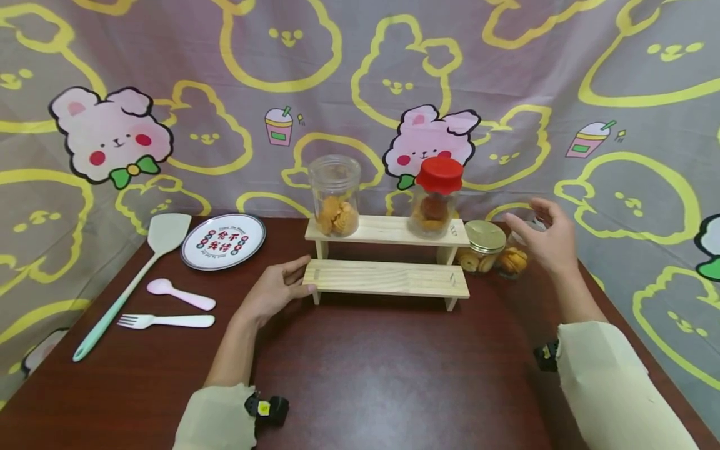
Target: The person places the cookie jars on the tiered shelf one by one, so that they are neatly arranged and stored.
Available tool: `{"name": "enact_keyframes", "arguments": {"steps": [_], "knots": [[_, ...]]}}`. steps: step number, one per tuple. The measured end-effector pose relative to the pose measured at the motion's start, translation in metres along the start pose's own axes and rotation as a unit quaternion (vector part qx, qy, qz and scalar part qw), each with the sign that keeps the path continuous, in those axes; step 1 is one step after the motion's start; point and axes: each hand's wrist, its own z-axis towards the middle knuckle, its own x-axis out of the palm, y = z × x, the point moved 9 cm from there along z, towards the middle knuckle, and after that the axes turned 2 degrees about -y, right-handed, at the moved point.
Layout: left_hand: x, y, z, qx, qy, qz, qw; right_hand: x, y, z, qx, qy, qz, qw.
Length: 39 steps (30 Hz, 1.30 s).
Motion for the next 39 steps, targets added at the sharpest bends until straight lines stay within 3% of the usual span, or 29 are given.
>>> {"name": "enact_keyframes", "arguments": {"steps": [11, 27, 39], "knots": [[0.0, 0.0, 0.0, 0.001, -0.003, -0.002, 1.0, 0.0, -0.023, -0.003, 0.038, 0.023, -0.04, 0.9982], [0.0, 0.0, -0.001, 0.003, 0.001, -0.006, 1.0, 0.008, -0.038, -0.005, 0.029, 0.043, -0.075, 0.9958], [0.001, 0.0, 0.0, -0.001, 0.001, 0.0, 1.0, 0.004, -0.036, -0.009, 0.029, 0.037, -0.079, 0.9957]]}}
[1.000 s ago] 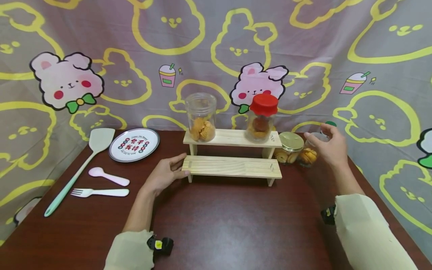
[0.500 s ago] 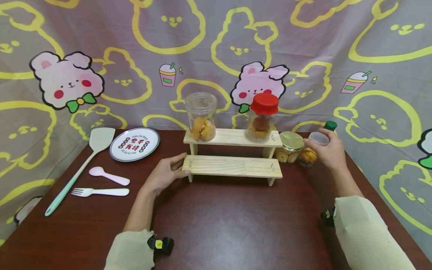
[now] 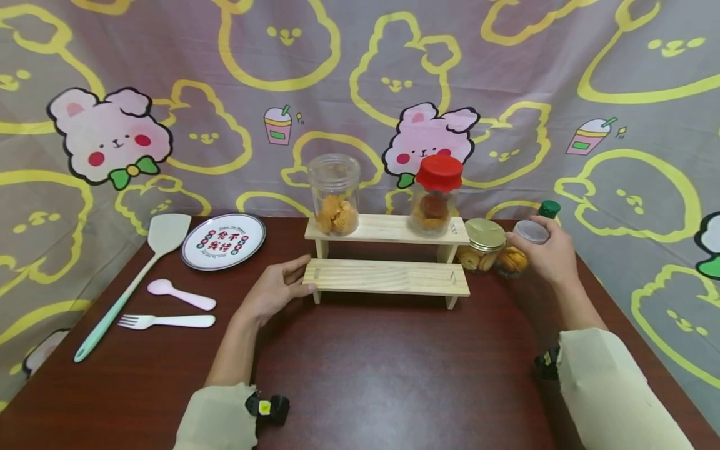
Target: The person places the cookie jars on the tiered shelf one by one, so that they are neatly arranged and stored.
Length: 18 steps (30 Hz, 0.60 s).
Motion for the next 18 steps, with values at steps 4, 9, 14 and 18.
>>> {"name": "enact_keyframes", "arguments": {"steps": [4, 9, 14, 18], "knots": [[0.0, 0.001, 0.0, 0.0, -0.003, -0.002, 1.0, -0.002, 0.0, 0.0, -0.001, 0.0, -0.002, 1.0], [0.0, 0.001, 0.001, 0.003, 0.0, -0.002, 1.0, -0.007, 0.006, -0.002, -0.014, -0.01, 0.004, 0.9999], [0.0, 0.001, 0.001, 0.002, -0.002, -0.001, 1.0, -0.015, 0.014, -0.004, -0.025, -0.032, 0.018, 0.999], [0.0, 0.001, 0.0, 0.0, -0.004, 0.002, 1.0, -0.02, 0.021, -0.006, -0.027, -0.049, 0.028, 0.998]]}}
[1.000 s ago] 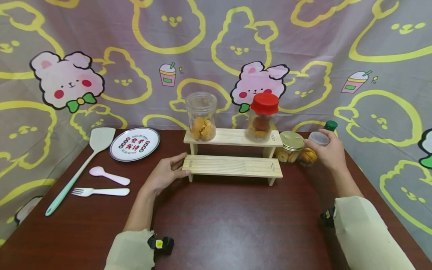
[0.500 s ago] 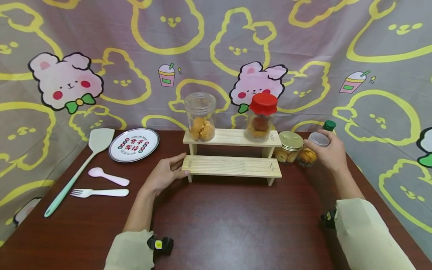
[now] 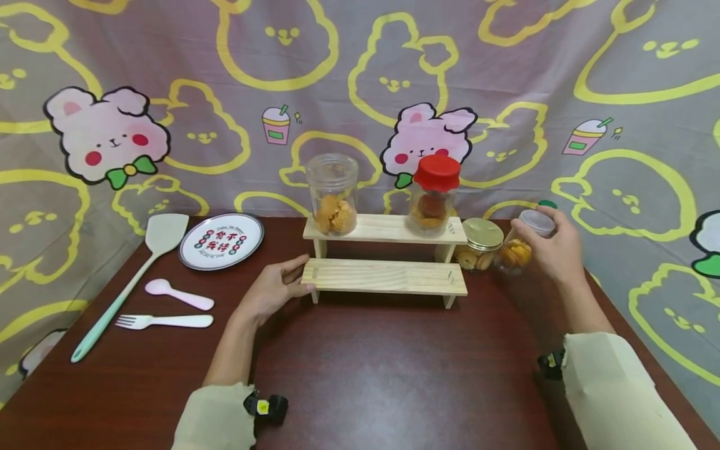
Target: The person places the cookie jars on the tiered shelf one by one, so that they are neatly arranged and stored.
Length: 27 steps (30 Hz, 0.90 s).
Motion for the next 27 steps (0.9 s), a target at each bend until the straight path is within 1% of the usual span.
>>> {"name": "enact_keyframes", "arguments": {"steps": [3, 7, 11, 14, 17, 23, 27], "knots": [[0.0, 0.001, -0.001, -0.001, 0.0, 0.001, 1.0, -0.001, 0.005, 0.0, -0.002, -0.004, 0.011, 0.9999], [0.0, 0.002, -0.001, -0.002, 0.001, 0.001, 1.0, 0.0, 0.013, -0.002, 0.001, 0.006, 0.028, 0.9996], [0.0, 0.0, -0.001, 0.005, 0.003, 0.002, 1.0, -0.001, 0.024, -0.005, -0.008, 0.01, 0.02, 0.9997], [0.0, -0.001, 0.0, 0.006, 0.003, 0.003, 1.0, -0.001, 0.035, -0.007, -0.021, 0.009, 0.013, 0.9997], [-0.001, -0.001, 0.0, 0.004, 0.003, 0.006, 1.0, 0.001, 0.046, -0.009, -0.035, 0.011, 0.022, 0.9991], [-0.001, 0.0, 0.0, 0.002, 0.004, 0.004, 1.0, 0.009, 0.067, -0.013, -0.073, 0.031, 0.042, 0.9959], [0.0, 0.0, 0.002, 0.005, 0.004, -0.001, 1.0, 0.016, 0.08, -0.016, -0.094, 0.047, 0.044, 0.9935]]}}
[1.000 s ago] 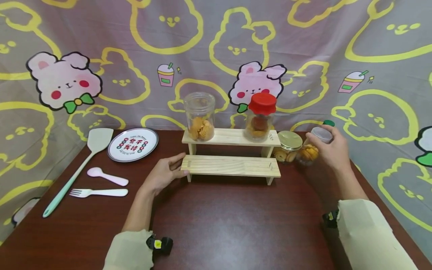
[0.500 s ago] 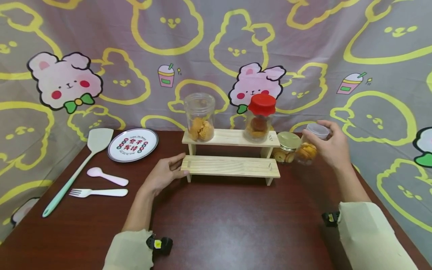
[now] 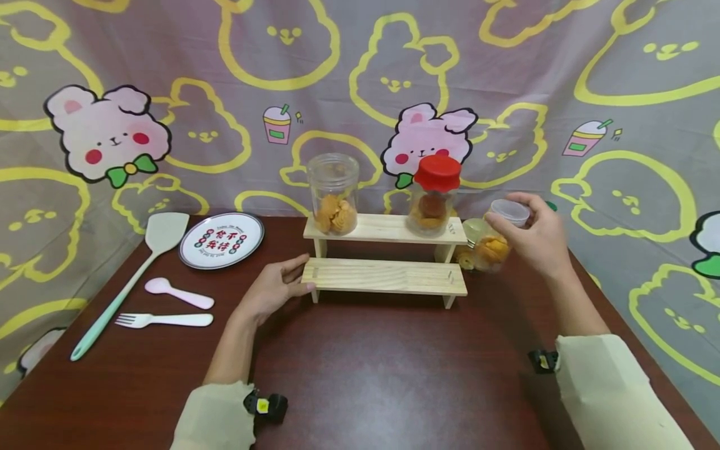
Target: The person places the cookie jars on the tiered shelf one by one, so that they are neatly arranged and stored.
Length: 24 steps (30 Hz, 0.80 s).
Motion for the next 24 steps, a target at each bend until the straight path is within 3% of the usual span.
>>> {"name": "enact_keyframes", "arguments": {"steps": [16, 24], "knots": [[0.0, -0.001, -0.001, 0.001, 0.0, -0.004, 1.0, 0.038, 0.036, -0.003, -0.028, 0.063, 0.024, 0.9974], [0.0, -0.001, 0.0, 0.002, 0.001, -0.003, 1.0, 0.055, 0.053, -0.007, -0.055, 0.082, 0.071, 0.9926]]}}
